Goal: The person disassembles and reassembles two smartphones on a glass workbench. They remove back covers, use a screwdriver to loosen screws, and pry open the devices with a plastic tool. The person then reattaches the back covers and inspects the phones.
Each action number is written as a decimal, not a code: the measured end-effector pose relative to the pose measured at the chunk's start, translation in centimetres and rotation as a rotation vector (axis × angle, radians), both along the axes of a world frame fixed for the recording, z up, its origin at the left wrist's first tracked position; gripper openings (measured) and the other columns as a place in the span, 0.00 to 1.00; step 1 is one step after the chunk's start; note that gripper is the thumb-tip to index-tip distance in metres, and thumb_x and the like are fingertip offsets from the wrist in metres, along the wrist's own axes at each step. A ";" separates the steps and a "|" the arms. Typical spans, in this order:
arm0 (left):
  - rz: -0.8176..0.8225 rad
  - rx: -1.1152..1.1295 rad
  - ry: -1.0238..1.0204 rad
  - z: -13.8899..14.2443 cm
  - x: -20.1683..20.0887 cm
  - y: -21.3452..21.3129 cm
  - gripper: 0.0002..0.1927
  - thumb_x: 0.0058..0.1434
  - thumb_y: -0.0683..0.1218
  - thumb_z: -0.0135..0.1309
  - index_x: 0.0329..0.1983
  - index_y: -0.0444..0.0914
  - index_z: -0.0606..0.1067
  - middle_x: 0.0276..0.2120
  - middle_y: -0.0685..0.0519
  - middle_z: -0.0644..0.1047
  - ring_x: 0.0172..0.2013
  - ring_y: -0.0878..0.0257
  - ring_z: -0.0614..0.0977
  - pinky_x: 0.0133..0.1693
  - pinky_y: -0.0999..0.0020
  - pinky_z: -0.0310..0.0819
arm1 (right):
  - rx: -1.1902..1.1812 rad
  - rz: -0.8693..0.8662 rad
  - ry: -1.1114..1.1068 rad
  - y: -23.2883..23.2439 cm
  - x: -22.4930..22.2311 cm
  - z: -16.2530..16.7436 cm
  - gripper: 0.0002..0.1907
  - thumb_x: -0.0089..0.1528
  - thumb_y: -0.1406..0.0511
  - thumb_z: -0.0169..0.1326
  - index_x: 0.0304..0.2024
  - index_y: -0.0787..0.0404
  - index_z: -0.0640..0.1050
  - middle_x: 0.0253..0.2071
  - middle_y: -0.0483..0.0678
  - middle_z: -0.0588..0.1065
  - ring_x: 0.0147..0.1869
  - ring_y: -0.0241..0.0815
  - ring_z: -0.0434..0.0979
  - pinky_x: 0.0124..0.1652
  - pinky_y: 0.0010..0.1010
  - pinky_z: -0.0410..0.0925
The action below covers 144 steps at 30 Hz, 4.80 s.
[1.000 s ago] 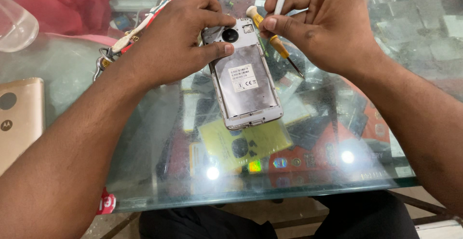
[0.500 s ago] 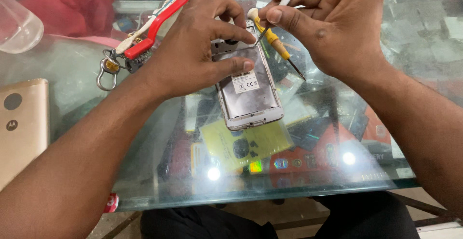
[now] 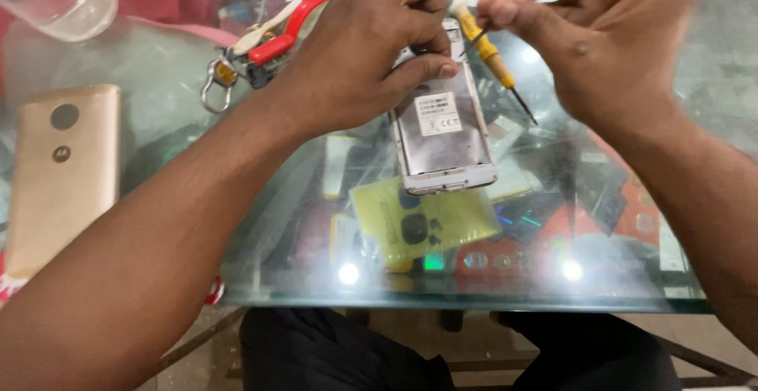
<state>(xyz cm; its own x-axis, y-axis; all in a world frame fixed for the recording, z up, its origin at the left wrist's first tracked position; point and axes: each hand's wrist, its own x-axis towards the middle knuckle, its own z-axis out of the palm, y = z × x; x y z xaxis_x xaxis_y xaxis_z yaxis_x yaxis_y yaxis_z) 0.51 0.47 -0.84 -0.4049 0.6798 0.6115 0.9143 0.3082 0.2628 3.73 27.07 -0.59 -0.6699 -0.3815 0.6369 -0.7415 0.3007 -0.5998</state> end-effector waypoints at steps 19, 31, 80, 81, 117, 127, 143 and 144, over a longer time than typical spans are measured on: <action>1.355 0.021 -0.157 1.3 22.2 -18.3 0.10 0.59 0.47 0.70 0.32 0.37 0.81 0.60 0.40 0.70 0.54 0.41 0.76 0.52 0.46 0.67 | 0.352 -0.141 0.132 -2.5 -2.5 -1.0 0.06 0.78 0.71 0.46 0.50 0.71 0.72 0.44 0.57 0.75 0.54 0.48 0.81 0.58 0.35 0.74; 1.276 0.040 -0.181 2.5 21.5 -17.5 0.07 0.46 0.45 0.73 0.24 0.41 0.84 0.59 0.43 0.72 0.55 0.41 0.71 0.55 0.47 0.66 | 0.240 -0.279 -0.136 -3.1 -0.2 1.1 0.16 0.79 0.61 0.44 0.59 0.70 0.68 0.45 0.58 0.76 0.50 0.46 0.81 0.50 0.36 0.75; 0.968 0.103 -0.328 4.2 27.5 -9.7 0.17 0.65 0.47 0.61 0.56 0.36 0.79 0.54 0.48 0.76 0.57 0.49 0.76 0.59 0.52 0.69 | 0.131 -0.109 0.108 -0.2 0.5 0.6 0.12 0.77 0.78 0.56 0.56 0.72 0.65 0.49 0.57 0.74 0.58 0.48 0.83 0.59 0.33 0.78; 0.928 0.091 -0.336 4.1 28.2 -9.8 0.25 0.60 0.49 0.65 0.58 0.34 0.77 0.56 0.45 0.74 0.58 0.46 0.74 0.59 0.51 0.68 | 0.148 -0.110 0.128 -0.1 0.4 0.4 0.12 0.77 0.78 0.56 0.56 0.72 0.65 0.49 0.57 0.74 0.58 0.48 0.83 0.59 0.33 0.78; 0.929 0.375 0.000 5.0 12.7 -16.4 0.07 0.72 0.38 0.59 0.42 0.29 0.73 0.30 0.44 0.79 0.27 0.54 0.84 0.33 0.57 0.74 | 0.196 -0.072 0.208 1.0 -0.2 -0.6 0.13 0.75 0.79 0.54 0.56 0.71 0.64 0.52 0.59 0.72 0.61 0.51 0.83 0.62 0.36 0.78; 0.785 0.099 0.249 7.8 14.6 -20.9 0.04 0.71 0.31 0.57 0.41 0.26 0.73 0.32 0.45 0.78 0.35 0.57 0.82 0.40 0.64 0.79 | 0.153 -0.061 0.169 0.6 0.0 -0.5 0.13 0.76 0.78 0.54 0.57 0.72 0.64 0.52 0.58 0.72 0.60 0.50 0.80 0.62 0.36 0.77; 1.164 0.490 0.079 4.8 15.6 -26.9 0.04 0.72 0.36 0.58 0.48 0.32 0.79 0.46 0.45 0.78 0.43 0.58 0.81 0.45 0.61 0.76 | 0.200 -0.068 0.220 0.8 0.3 -0.1 0.11 0.76 0.79 0.54 0.54 0.71 0.65 0.51 0.58 0.72 0.60 0.51 0.83 0.61 0.35 0.78; 1.288 0.276 0.235 4.6 16.1 -26.8 0.06 0.69 0.35 0.59 0.48 0.32 0.80 0.50 0.43 0.77 0.47 0.55 0.81 0.50 0.58 0.77 | 0.196 -0.068 0.216 0.8 0.2 -0.1 0.11 0.76 0.80 0.54 0.54 0.71 0.65 0.51 0.58 0.72 0.60 0.51 0.83 0.61 0.35 0.78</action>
